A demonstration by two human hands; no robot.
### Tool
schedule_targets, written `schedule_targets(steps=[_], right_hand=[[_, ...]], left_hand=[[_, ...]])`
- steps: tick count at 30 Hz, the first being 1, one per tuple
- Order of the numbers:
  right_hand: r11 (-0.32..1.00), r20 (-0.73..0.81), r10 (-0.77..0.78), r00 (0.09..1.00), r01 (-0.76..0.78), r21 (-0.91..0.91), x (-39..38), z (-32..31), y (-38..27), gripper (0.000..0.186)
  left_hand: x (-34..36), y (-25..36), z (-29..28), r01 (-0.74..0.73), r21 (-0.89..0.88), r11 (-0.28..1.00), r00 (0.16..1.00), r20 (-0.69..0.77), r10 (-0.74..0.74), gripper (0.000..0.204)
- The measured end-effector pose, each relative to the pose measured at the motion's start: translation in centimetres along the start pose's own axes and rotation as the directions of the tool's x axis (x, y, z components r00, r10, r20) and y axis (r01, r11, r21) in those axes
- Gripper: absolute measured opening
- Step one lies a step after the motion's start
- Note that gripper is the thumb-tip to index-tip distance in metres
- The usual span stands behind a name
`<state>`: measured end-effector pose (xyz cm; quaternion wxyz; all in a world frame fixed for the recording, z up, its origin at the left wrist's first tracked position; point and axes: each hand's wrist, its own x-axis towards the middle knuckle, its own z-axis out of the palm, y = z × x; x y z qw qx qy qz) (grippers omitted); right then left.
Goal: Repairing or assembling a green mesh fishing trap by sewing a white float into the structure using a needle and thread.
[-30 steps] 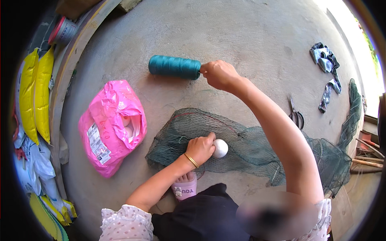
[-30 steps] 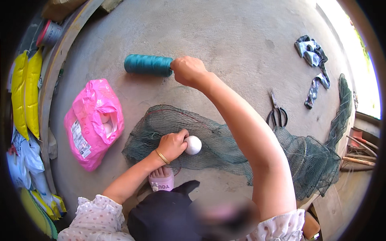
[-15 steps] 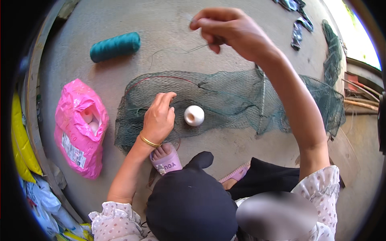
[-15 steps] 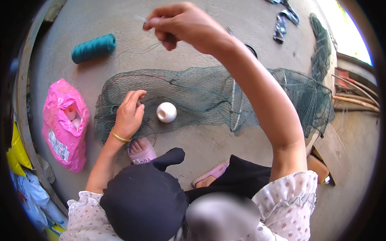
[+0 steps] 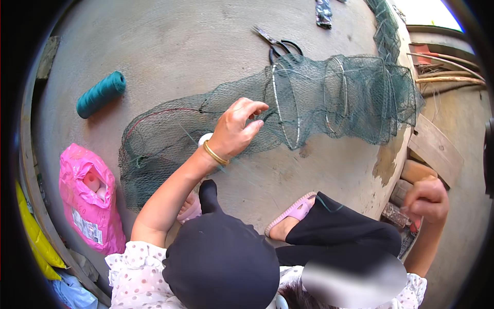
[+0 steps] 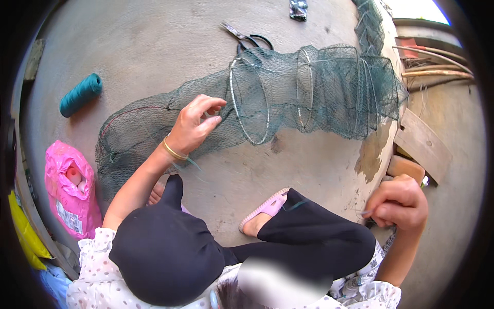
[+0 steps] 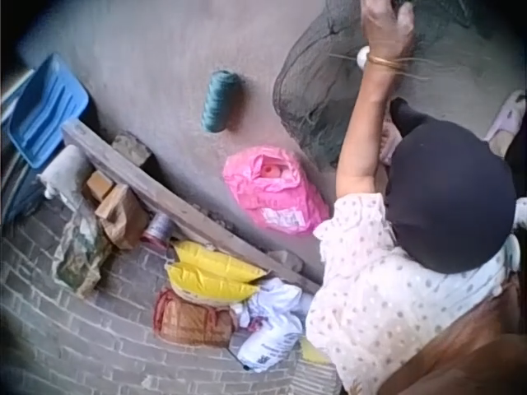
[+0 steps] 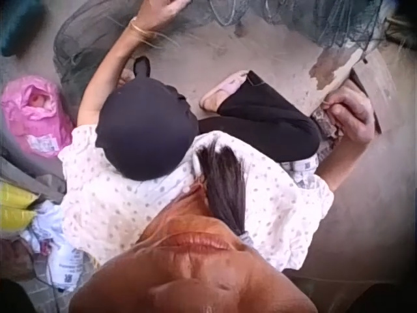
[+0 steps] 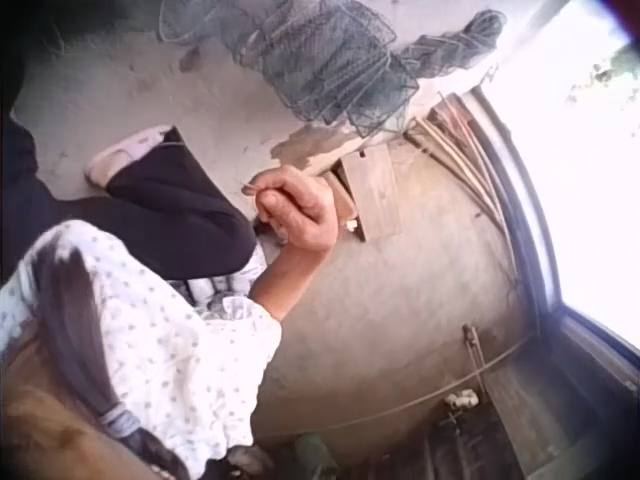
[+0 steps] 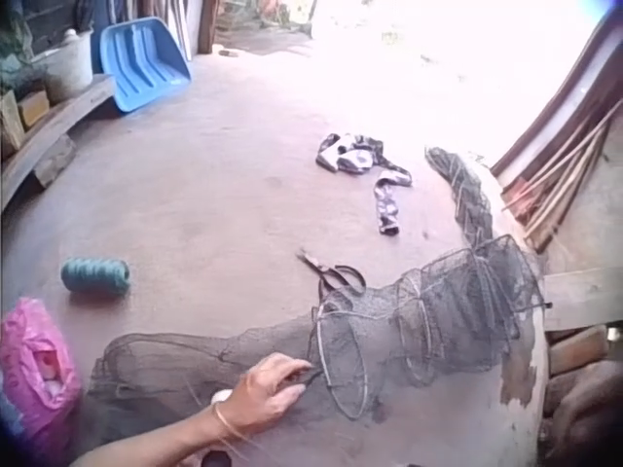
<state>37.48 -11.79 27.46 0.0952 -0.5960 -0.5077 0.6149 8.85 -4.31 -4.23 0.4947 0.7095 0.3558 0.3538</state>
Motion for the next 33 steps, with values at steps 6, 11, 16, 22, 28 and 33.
schedule_targets(steps=[6, 11, 16, 22, 28, 33], right_hand=[[0.662, -0.003, -0.101, 0.995, 0.065, -0.747, 6.7, 5.3, 4.9, 0.007], [0.211, 0.055, -0.352, 0.934, 0.137, -0.968, 12.2, 0.2, 11.2, 0.02], [0.212, -0.109, -0.422, 0.9, -0.019, -0.977, 12.1, -4.8, 13.3, 0.016], [0.572, -0.213, -0.548, 0.809, 0.176, -0.801, 13.1, -5.9, 15.6, 0.002], [0.864, -0.67, -0.438, 0.6, 0.074, -0.498, 13.3, -9.3, 20.0, 0.01], [0.703, -0.562, -0.514, 0.648, -0.058, -0.709, 14.2, -9.5, 19.7, 0.01]], left_hand=[[0.3, 0.5, 1.7, 0.042, -0.092, 0.995, 0.999, 0.002, -0.042, 0.032], [-0.4, -0.6, 0.7, -0.054, 0.289, 0.956, 0.994, -0.075, 0.079, 0.037], [-4.9, -5.2, -3.5, 0.131, 0.741, 0.658, 0.99, -0.058, -0.131, 0.068], [-12.2, -7.3, -10.5, 0.172, 0.829, 0.532, 0.975, -0.066, -0.213, 0.067], [-17.0, -9.2, -13.5, 0.177, 0.835, 0.522, 0.984, -0.161, -0.075, 0.033], [-21.6, -11.0, -17.7, 0.26, 0.843, 0.47, 0.965, -0.219, -0.141, 0.017]])
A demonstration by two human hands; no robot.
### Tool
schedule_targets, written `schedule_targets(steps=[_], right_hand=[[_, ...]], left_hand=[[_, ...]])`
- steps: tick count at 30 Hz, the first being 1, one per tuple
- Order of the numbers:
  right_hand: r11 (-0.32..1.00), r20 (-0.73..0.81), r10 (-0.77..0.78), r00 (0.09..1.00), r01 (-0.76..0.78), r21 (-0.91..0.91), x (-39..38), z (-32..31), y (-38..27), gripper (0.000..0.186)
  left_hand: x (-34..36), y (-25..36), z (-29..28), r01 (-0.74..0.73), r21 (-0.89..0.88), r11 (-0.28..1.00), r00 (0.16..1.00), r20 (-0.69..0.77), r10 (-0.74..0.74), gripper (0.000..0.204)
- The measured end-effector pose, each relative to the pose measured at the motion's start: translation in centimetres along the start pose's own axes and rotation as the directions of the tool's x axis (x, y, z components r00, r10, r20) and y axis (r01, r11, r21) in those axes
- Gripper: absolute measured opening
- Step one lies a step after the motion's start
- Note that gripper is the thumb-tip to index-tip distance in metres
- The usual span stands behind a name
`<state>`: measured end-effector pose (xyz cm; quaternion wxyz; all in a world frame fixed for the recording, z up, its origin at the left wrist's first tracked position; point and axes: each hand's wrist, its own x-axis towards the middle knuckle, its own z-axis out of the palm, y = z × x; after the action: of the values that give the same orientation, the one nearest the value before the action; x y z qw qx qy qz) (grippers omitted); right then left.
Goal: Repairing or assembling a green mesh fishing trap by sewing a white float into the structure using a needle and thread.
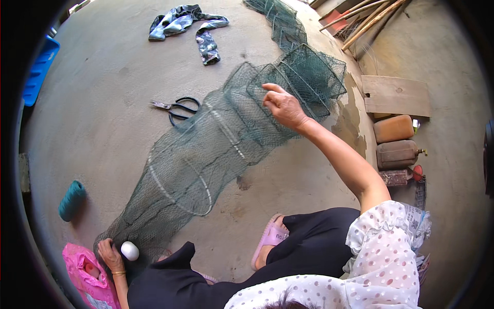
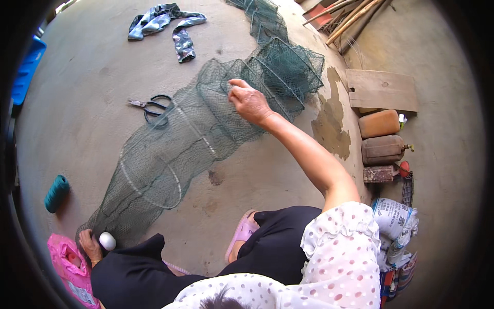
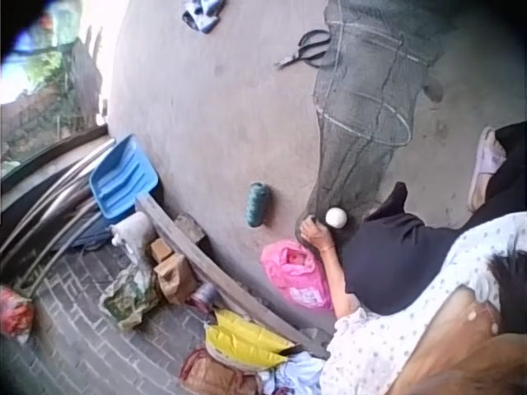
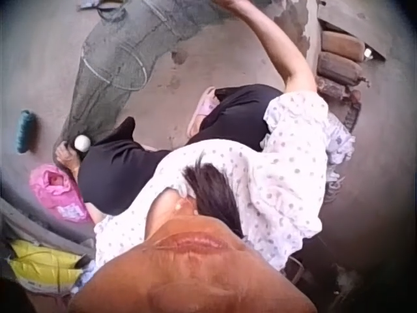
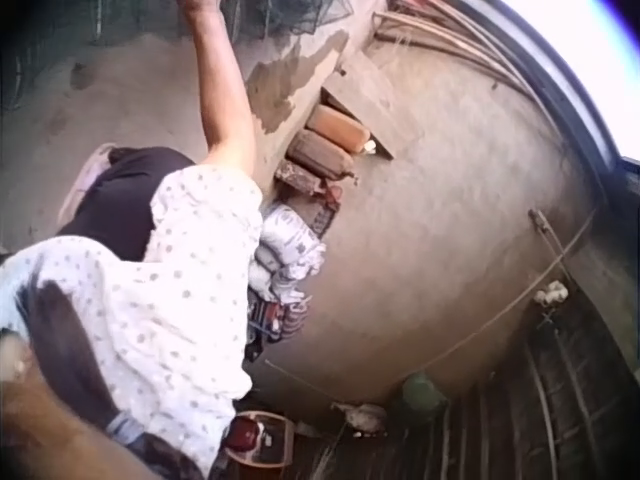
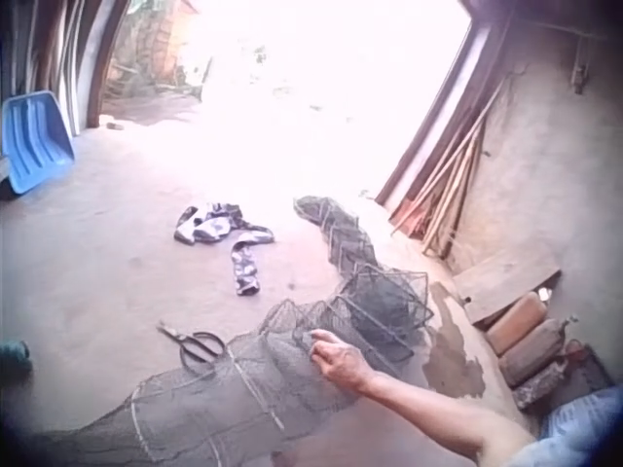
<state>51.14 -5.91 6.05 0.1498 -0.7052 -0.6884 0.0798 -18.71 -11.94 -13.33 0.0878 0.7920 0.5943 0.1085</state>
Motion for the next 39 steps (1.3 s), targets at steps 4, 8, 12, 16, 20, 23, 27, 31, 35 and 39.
schedule_targets(steps=[4, 8, 12, 16, 20, 23, 27, 31, 35, 39], right_hand=[[0.644, 0.18, 0.145, 0.973, -0.231, 0.729, 0.9, -2.2, -6.1, 0.012], [0.766, -0.035, 0.509, 0.86, -0.434, 0.474, 1.6, -6.0, 2.8, 0.015], [0.723, 0.07, 0.683, 0.727, -0.687, 0.075, 0.9, -5.8, 10.1, 0.016], [0.719, -0.117, 0.594, 0.796, -0.591, -0.366, 2.0, -5.0, 12.9, 0.022], [0.587, -0.205, 0.723, 0.66, -0.743, -0.32, 4.2, -9.6, 17.9, 0.025], [0.505, -0.304, 0.764, 0.569, -0.821, -0.268, 4.1, -13.1, 21.4, 0.028], [0.558, -0.307, 0.701, 0.644, -0.763, -0.325, 6.0, -9.0, 18.6, 0.031], [0.6, -0.192, 0.632, 0.751, -0.631, -0.491, 4.8, -8.9, 25.0, 0.032], [0.554, -0.229, 0.556, 0.799, -0.561, -0.615, 2.8, -9.6, 30.0, 0.03], [0.649, -0.106, 0.487, 0.867, -0.44, -0.62, 2.7, -7.6, 29.8, 0.028]], left_hand=[[-5.8, -6.8, -2.5, 0.147, 0.06, 0.987, 0.986, 0.069, -0.151, 0.019], [-10.0, -9.9, -2.7, 0.29, 0.145, 0.946, 0.946, 0.108, -0.306, 0.024], [-11.7, -11.9, -1.8, 0.285, 0.121, 0.951, 0.947, 0.118, -0.299, 0.028], [-12.9, -14.2, -1.8, 0.29, 0.151, 0.945, 0.946, 0.103, -0.306, 0.03], [-13.3, -14.6, -1.9, 0.318, 0.131, 0.939, 0.936, 0.113, -0.333, 0.025], [-8.1, -8.3, -2.6, 0.078, 0.173, 0.982, 0.989, 0.11, -0.098, 0.01], [-9.9, -8.3, -6.1, 0.291, 0.179, 0.94, 0.924, 0.202, -0.325, 0.021], [-7.0, -4.7, -5.5, 0.189, 0.127, 0.974, 0.967, 0.147, -0.207, 0.018], [-4.4, -2.6, -3.5, 0.179, 0.084, 0.98, 0.964, 0.182, -0.192, 0.021], [-6.5, -3.2, -5.5, 0.268, 0.142, 0.953, 0.929, 0.223, -0.294, 0.024]])
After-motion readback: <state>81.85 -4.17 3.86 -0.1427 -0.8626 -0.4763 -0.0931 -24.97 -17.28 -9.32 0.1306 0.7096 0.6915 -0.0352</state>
